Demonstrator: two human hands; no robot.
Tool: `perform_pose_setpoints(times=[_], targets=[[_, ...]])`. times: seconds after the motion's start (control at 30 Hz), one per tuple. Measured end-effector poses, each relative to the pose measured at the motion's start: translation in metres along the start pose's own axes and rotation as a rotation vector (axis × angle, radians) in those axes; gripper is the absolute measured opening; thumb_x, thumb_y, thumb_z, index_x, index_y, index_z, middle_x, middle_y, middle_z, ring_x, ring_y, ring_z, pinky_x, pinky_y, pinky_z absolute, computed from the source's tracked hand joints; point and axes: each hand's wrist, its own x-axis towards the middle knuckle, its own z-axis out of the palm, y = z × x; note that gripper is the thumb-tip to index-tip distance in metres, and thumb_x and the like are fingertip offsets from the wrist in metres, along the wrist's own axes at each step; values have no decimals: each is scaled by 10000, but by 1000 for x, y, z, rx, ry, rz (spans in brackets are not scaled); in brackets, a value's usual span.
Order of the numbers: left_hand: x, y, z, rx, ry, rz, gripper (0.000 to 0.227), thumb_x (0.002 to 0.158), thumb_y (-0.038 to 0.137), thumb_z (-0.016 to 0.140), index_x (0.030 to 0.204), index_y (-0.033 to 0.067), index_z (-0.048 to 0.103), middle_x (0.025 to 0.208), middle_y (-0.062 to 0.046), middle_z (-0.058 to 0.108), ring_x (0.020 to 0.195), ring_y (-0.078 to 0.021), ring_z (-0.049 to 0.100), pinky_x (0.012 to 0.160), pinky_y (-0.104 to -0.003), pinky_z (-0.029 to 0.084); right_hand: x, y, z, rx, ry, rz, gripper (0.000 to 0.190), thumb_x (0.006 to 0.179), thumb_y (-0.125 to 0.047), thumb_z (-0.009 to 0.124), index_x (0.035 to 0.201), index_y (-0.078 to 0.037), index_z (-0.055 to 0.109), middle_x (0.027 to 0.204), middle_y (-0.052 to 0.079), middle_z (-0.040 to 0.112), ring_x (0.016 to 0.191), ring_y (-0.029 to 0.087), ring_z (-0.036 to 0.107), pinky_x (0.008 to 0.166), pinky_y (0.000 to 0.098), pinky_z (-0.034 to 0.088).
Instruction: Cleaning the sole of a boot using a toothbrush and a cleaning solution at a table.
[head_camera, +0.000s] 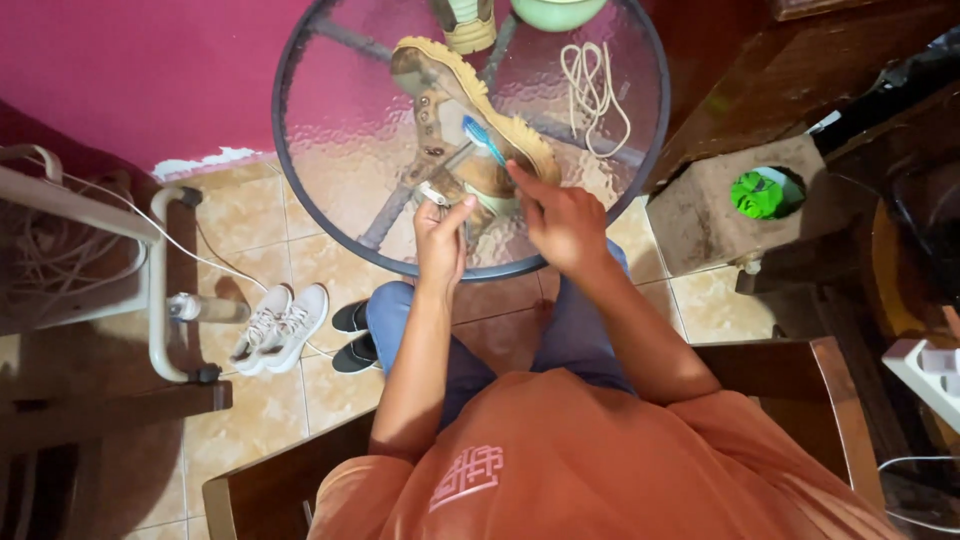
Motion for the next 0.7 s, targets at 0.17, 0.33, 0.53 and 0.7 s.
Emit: perform_pose_setpoints(times=[0.17, 0.33, 0.53, 0.7], targets=[[1, 1, -8, -53, 107, 40, 306, 824, -42, 777, 1115, 17, 703, 994, -88, 768, 910, -143, 744, 861, -312, 583, -48, 2, 26, 86, 68, -155, 447, 955, -257, 562, 1370, -390, 658, 835, 60, 776, 790, 317, 749, 735, 482, 594], [-3, 4, 3, -18, 98, 10, 183, 862, 20, 794, 1039, 21, 750, 933, -76, 776, 879, -116, 738, 829, -290, 584, -25, 14, 13, 11, 238, -187, 421, 958, -240, 583, 1317, -407, 726, 740, 83, 744, 676, 340, 721, 679, 508, 593], [10, -29, -29, 30, 89, 2, 140, 891, 65, 787, 1024, 28, 763, 897, -72, 773, 844, -102, 734, 813, -293, 591, -29, 3, 27, -233, 582, -355, 284, 909, -289, 693, 1154, -361, 819, 628, 44, 623, 566, 287, 658, 566, 428, 581], [-11, 34, 25, -48, 112, 31, 150, 933, 97, 755, 1033, -14, 743, 892, -116, 771, 837, -169, 758, 827, -338, 605, -64, -18, 17, 202, 91, -124, 397, 927, -250, 648, 1284, -404, 729, 951, -18, 794, 848, 273, 750, 735, 439, 605]])
